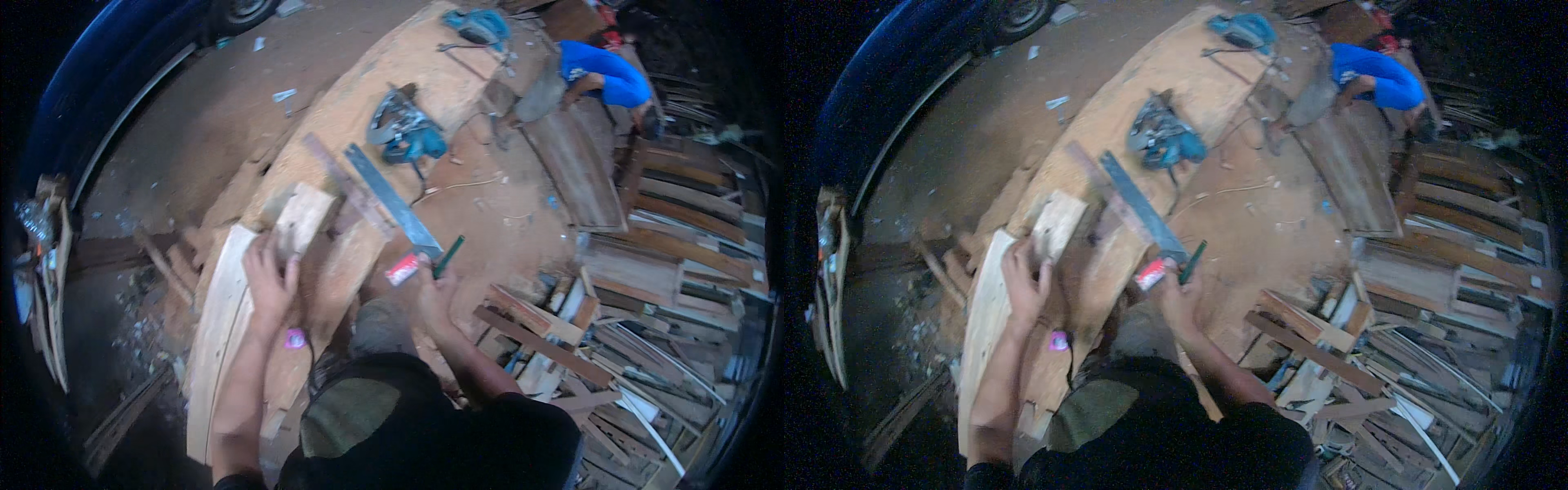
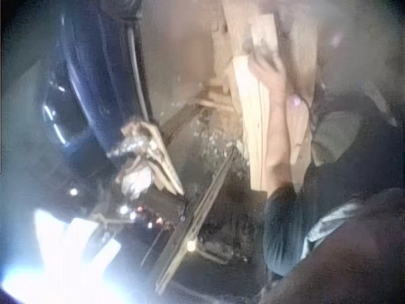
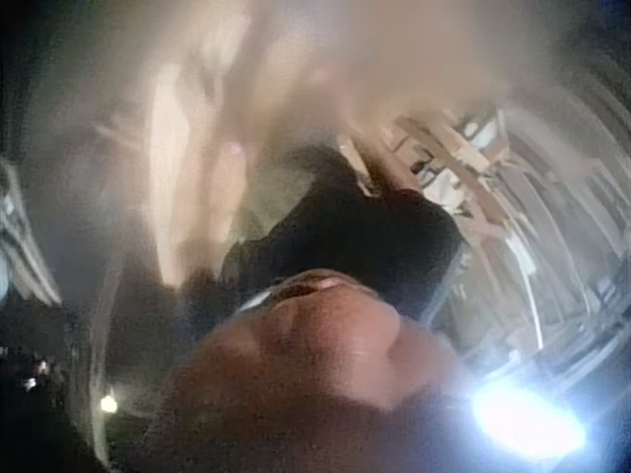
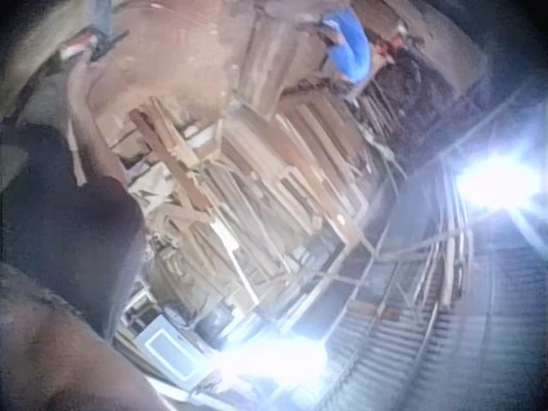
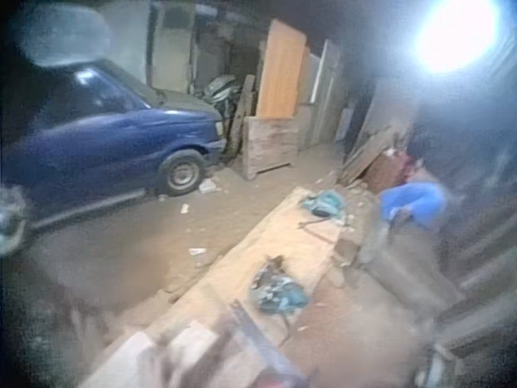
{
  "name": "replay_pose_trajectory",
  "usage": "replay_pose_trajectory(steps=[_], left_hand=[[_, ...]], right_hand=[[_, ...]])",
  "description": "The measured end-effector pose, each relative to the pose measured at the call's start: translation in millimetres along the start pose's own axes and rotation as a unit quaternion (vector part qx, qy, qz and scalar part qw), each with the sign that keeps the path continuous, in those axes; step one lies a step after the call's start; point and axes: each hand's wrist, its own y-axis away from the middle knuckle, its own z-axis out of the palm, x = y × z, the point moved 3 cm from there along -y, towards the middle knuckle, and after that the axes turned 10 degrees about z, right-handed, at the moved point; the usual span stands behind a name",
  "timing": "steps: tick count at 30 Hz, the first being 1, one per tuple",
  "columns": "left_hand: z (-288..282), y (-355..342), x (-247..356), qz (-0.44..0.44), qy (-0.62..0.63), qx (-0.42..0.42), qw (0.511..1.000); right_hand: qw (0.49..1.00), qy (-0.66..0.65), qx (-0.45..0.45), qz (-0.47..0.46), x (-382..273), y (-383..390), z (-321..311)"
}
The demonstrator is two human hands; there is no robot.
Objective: The person measures and marks wooden planks with a tape measure and pencil, then uses a circular saw to cut the planks to size. The person repeatedly measures, marks, and cuts multiple pieces of wood on a workbench.
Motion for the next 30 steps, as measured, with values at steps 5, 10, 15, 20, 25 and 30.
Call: replay_pose_trajectory(steps=[5,10,15,20,25,30], left_hand=[[31,-38,-15,-0.074,0.074,-0.052,0.993],[41,-48,-19,-0.114,0.049,-0.106,0.987],[50,-41,-26,-0.112,0.06,-0.105,0.986],[49,-38,-24,-0.05,0.036,-0.063,0.996],[49,-31,-21,0.035,0.036,-0.03,0.998],[40,-37,-11,0.145,0.078,-0.12,0.979]], right_hand=[[0.982,-0.126,-0.128,0.065,-8,-27,32],[0.956,-0.157,-0.226,0.098,26,-40,83],[0.952,-0.151,-0.24,0.114,48,-43,112],[0.953,-0.16,-0.229,0.121,51,-46,126],[0.956,-0.139,-0.225,0.128,69,-49,135],[0.951,-0.132,-0.253,0.117,63,-40,149]])
